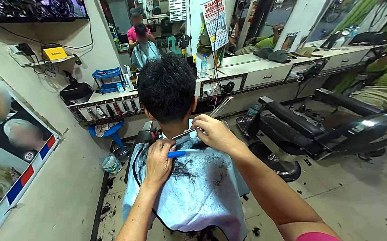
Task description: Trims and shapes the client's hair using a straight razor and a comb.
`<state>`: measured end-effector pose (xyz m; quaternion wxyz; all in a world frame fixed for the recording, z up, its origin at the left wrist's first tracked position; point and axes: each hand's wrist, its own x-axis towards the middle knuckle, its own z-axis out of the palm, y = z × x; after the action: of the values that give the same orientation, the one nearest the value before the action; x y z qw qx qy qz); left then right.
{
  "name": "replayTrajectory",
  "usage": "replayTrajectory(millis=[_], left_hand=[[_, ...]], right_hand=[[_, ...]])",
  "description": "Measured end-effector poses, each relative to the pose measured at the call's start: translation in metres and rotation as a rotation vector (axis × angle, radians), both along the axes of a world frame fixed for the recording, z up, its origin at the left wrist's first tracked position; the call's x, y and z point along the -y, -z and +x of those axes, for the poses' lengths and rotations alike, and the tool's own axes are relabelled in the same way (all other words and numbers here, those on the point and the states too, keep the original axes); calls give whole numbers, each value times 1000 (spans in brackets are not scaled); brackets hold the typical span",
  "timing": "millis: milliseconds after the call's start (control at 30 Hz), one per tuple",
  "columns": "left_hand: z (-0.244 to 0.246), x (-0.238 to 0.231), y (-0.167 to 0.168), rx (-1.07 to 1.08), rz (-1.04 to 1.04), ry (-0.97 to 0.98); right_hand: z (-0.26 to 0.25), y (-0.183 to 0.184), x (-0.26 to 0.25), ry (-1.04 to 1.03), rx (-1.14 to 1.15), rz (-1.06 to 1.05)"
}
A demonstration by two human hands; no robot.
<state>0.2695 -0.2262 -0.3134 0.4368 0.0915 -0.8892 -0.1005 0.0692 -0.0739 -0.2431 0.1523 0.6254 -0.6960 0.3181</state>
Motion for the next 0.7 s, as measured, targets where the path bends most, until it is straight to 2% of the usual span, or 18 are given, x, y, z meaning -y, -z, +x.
replayTrajectory(millis=[133, 233, 367, 433, 500, 600, 700], left_hand=[[-3, -2, 2, -10, 23, -7], [-4, -6, 2, -8, 20, -32], [-8, -13, -2, -11, -23, -81], [-11, -22, -8, -4, -50, -149], [-17, -33, -14, -3, -57, -212], [-34, -50, -24, 21, -70, -271], [-49, -61, -21, 100, -77, -362]], right_hand=[[-2, -4, 0, 38, -7, -76], [-12, 1, 2, -54, 2, 1], [-33, 7, 7, -96, 77, -72], [-45, 15, 11, -171, 111, -30], [-60, 19, 15, -254, 206, -34], [-82, 20, 22, -260, 411, -153], [-100, 32, 35, -317, 504, -232]])
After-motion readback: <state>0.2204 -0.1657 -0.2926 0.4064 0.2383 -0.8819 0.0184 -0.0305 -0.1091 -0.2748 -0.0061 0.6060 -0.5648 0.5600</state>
